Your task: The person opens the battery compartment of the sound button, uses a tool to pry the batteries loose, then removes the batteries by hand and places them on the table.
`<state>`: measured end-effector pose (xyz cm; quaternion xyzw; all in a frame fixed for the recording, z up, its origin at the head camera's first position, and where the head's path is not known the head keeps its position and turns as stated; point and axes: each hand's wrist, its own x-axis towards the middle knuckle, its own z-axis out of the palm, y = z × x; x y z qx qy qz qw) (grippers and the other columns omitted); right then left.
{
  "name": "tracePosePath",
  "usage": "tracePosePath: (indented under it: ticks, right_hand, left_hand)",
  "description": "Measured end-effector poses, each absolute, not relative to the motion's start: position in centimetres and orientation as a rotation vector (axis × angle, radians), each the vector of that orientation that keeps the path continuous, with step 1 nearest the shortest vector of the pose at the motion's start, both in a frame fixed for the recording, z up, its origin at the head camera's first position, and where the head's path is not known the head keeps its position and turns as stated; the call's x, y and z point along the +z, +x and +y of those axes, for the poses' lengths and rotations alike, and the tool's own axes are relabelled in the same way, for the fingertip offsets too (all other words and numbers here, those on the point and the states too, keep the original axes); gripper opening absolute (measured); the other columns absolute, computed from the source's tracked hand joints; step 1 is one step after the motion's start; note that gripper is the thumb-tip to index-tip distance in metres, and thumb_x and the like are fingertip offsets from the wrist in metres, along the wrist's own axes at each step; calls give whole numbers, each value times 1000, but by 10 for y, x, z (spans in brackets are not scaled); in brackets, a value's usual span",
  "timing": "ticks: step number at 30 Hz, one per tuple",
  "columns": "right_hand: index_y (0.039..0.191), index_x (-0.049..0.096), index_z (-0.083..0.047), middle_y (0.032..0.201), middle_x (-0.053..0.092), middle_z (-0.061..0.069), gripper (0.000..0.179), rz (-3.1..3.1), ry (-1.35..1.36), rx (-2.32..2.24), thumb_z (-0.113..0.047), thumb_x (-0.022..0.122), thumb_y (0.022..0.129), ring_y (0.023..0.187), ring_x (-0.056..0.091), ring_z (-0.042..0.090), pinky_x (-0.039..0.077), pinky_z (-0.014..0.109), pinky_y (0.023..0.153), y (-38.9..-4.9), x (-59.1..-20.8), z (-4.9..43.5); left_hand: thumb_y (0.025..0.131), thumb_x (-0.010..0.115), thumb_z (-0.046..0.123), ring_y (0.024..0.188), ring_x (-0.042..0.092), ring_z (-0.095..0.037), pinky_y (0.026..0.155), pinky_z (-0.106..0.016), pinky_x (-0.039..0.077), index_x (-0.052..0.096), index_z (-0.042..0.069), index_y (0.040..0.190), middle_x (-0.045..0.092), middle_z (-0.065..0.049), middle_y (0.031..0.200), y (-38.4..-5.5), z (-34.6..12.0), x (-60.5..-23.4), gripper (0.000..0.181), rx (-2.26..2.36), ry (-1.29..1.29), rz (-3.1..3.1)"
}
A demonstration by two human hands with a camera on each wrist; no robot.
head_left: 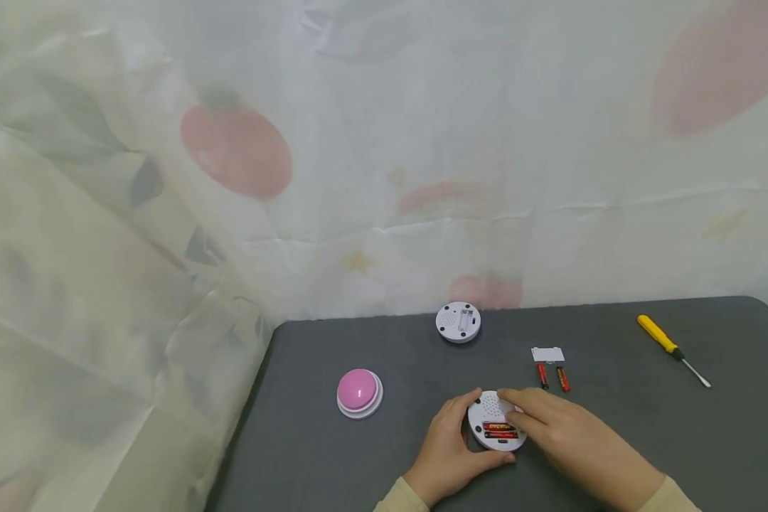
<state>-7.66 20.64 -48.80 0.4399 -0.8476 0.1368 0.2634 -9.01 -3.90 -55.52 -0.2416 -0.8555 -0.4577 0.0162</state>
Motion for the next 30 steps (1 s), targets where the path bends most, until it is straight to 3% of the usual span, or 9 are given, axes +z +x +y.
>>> tracePosePath:
  ticks: [8, 13, 18, 20, 23, 25, 26, 30]
  right_hand:
    - [109, 81, -12, 133, 73, 8, 69, -2279, 1062, 387, -37, 18, 121, 107, 73, 28, 62, 51, 82, -82, -486, 212]
    - [104, 84, -15, 128, 74, 7, 63, -2288, 896, 487, -48, 32, 120, 106, 73, 27, 60, 47, 85, -91, -487, 218]
    - [100, 84, -15, 121, 74, 9, 65, -2313, 732, 559, -58, 37, 116, 100, 73, 25, 59, 45, 81, -99, -495, 227]
    - [99, 83, -15, 119, 73, 10, 46, -2318, 670, 587, -52, 59, 111, 97, 72, 26, 59, 45, 77, -102, -500, 233]
    - [98, 83, -16, 117, 72, 9, 16, -2342, 572, 644, -28, 92, 90, 94, 72, 25, 57, 39, 74, -106, -507, 242]
    - [97, 83, -17, 116, 72, 8, 30, -2365, 508, 676, -9, 100, 73, 94, 71, 25, 55, 34, 76, -108, -511, 248]
    - [96, 83, -17, 115, 72, 7, 35, -2377, 475, 692, -5, 101, 69, 94, 71, 25, 53, 32, 77, -109, -514, 250]
    - [96, 83, -16, 115, 71, 7, 33, -2437, 349, 750, -3, 100, 71, 98, 69, 27, 49, 28, 81, -112, -521, 261]
  left_hand:
    - [81, 96, 54, 136, 58, -15, 113, -43, 50, 54, 11, 158, 62, 3, 148, -88, -40, -552, 98, -1448, -721, -2679]
    - [79, 98, 52, 136, 59, -14, 114, -42, 49, 54, 12, 158, 62, 4, 148, -88, -42, -550, 98, -1440, -720, -2657]
    - [78, 100, 49, 135, 59, -14, 114, -41, 49, 55, 12, 157, 63, 4, 146, -87, -43, -549, 99, -1432, -718, -2637]
    - [77, 100, 49, 135, 59, -13, 114, -40, 49, 55, 12, 157, 63, 4, 146, -87, -43, -549, 99, -1421, -721, -2638]
    - [77, 100, 50, 135, 59, -13, 115, -40, 49, 55, 12, 158, 62, 5, 147, -87, -43, -550, 100, -1401, -723, -2643]
    - [77, 100, 50, 135, 59, -13, 115, -41, 49, 54, 12, 158, 62, 5, 147, -86, -43, -550, 100, -1398, -722, -2646]
    - [77, 100, 50, 135, 59, -13, 115, -41, 49, 54, 12, 158, 62, 5, 147, -86, -43, -550, 100, -1398, -720, -2648]
    - [77, 100, 50, 136, 58, -13, 115, -41, 48, 54, 12, 158, 62, 5, 148, -84, -44, -550, 100, -1413, -711, -2657]
